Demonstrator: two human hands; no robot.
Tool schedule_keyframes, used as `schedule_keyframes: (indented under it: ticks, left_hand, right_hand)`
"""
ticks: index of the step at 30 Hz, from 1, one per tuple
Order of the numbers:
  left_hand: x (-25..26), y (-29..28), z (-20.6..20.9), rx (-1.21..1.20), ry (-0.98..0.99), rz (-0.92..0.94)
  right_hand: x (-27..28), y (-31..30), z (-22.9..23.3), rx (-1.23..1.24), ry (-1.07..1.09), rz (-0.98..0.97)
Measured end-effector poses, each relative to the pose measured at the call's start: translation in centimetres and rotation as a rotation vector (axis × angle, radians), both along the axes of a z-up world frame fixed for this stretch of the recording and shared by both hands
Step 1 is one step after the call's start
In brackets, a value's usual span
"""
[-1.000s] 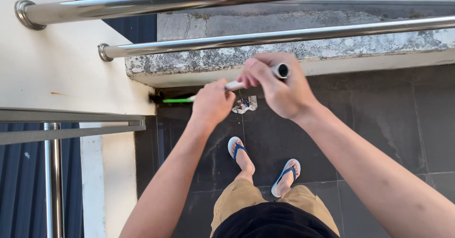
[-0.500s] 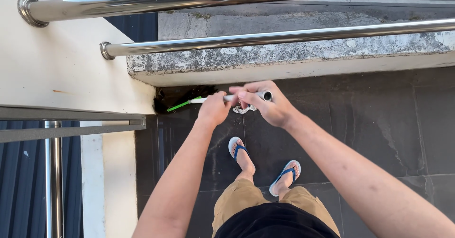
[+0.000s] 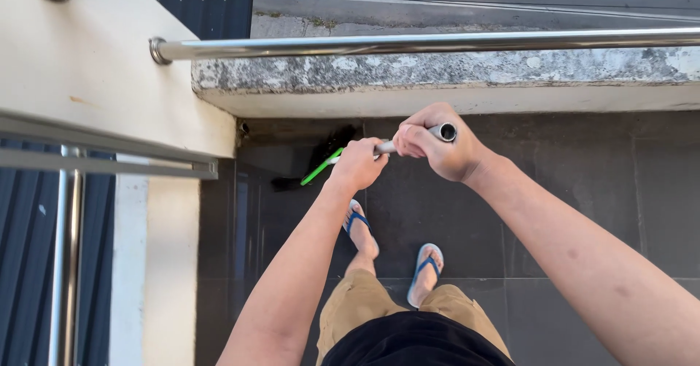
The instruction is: Sweeping the tiled floor and edges of a balcony using a broom.
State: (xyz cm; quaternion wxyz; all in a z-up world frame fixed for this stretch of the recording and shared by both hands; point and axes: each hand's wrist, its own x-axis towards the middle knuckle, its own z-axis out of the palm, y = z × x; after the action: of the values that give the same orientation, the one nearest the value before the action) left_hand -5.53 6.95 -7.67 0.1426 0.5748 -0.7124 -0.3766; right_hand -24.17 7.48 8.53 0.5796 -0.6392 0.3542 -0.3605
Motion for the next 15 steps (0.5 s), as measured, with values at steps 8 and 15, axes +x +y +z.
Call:
schedule_keyframes:
  ticks: [8,15]
  left_hand:
    - [-9.4,8.1,0.9,0.016,0.078,-0.006]
    - [-14.4,14.0,3.8,-0.024,0.010,-0.102]
  right_hand:
    - [-8.0,7.0,2.6,0.114,0.102,-0.061]
    - [-12.4,12.5,5.1,0.056,0.179,-0.008]
